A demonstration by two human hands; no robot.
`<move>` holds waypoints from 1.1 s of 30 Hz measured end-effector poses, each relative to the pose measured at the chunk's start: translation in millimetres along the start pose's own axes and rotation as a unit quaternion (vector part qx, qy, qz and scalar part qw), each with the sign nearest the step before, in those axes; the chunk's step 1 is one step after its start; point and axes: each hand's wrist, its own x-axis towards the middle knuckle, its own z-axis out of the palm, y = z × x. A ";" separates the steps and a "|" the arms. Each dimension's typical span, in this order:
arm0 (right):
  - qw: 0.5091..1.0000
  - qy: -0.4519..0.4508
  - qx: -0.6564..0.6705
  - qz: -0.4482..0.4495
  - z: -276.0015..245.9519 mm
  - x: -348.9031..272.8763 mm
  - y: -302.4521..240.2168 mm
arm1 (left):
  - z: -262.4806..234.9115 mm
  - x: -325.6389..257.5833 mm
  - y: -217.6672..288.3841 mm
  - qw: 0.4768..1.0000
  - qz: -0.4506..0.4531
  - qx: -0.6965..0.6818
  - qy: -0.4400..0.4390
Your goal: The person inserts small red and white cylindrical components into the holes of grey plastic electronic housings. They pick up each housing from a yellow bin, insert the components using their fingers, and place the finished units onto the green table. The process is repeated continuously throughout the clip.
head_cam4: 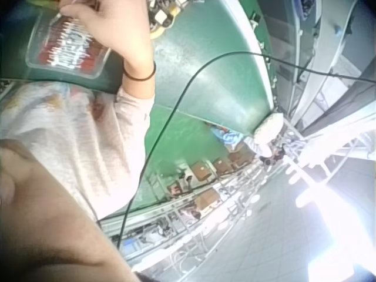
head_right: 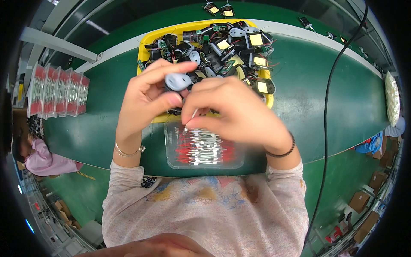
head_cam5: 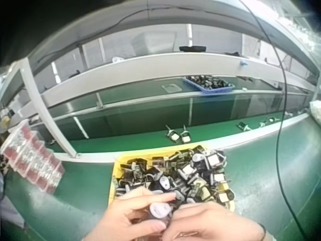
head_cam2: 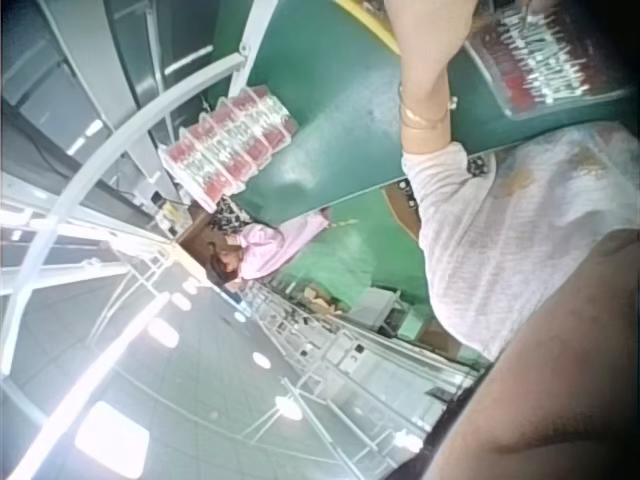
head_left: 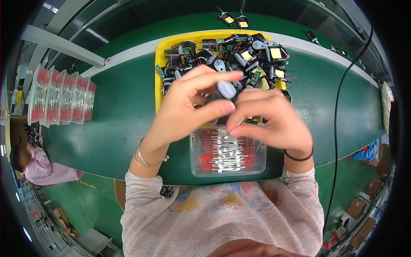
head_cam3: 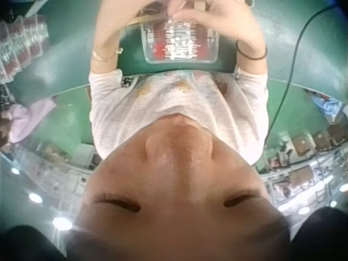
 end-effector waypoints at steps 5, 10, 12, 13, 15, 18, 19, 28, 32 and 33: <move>0.969 0.205 0.117 0.074 -23.8 -12.6 -7.9 | -11.0 0.3 10.9 0.978 -0.080 -0.192 0.025; 0.974 0.223 0.003 0.032 -23.7 -11.8 -6.3 | -13.2 3.6 4.5 0.988 0.047 -0.110 -0.099; 0.978 0.206 -0.019 0.025 -23.7 -11.7 -10.3 | -8.0 4.2 5.3 0.989 0.077 -0.044 -0.120; 0.980 0.197 -0.030 0.021 -23.4 -11.8 -12.5 | -5.3 4.8 5.1 0.987 0.082 -0.038 -0.135; 0.981 0.188 0.003 0.039 -22.2 -12.7 -14.9 | -3.8 4.4 6.2 0.984 0.075 -0.047 -0.152; 0.955 0.260 0.135 0.050 -7.7 -1.9 -18.8 | -2.5 2.3 9.6 0.984 0.042 -0.095 -0.144; 0.954 0.253 0.155 0.038 -7.0 -2.1 -14.6 | -1.2 1.1 10.1 0.984 0.032 -0.113 -0.135; 0.917 0.383 0.099 -0.053 -15.2 -19.4 -12.1 | 3.5 0.8 9.2 0.976 -0.009 -0.215 -0.034; 0.924 0.360 -0.018 -0.130 -2.3 -21.2 -19.2 | 14.7 0.6 -3.4 0.984 0.102 -0.140 0.032; 0.926 0.350 -0.043 -0.134 -0.7 -22.5 -22.0 | 16.4 0.0 -4.0 0.984 0.126 -0.121 0.041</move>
